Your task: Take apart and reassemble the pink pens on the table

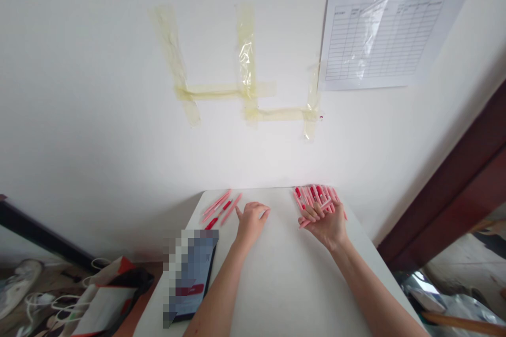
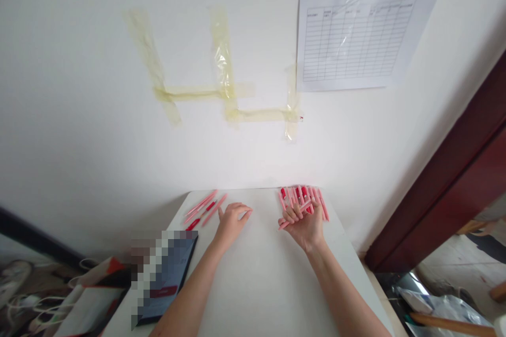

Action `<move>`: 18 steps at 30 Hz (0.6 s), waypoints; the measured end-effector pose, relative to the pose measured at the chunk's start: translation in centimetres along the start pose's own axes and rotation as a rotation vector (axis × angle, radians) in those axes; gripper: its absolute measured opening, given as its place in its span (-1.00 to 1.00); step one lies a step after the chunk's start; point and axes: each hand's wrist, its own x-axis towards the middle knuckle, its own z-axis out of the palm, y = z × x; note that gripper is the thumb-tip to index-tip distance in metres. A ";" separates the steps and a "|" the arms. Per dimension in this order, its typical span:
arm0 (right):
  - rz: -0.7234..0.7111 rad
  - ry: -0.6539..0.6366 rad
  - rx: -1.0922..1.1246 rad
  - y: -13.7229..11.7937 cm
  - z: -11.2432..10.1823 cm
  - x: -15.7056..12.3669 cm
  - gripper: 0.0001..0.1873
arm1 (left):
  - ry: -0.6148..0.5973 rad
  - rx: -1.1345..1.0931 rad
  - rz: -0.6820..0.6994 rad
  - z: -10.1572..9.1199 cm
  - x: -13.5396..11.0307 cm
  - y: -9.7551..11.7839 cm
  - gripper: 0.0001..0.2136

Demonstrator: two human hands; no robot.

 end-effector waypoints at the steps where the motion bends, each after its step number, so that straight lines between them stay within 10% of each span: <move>1: -0.002 -0.003 0.001 0.0 0.0 0.0 -0.45 | -0.002 0.002 -0.001 0.0 0.0 0.0 -0.86; 18: -0.085 0.069 -0.196 0.2 0.6 0.0 -0.38 | -0.002 0.022 -0.007 0.1 0.0 -0.1 -0.85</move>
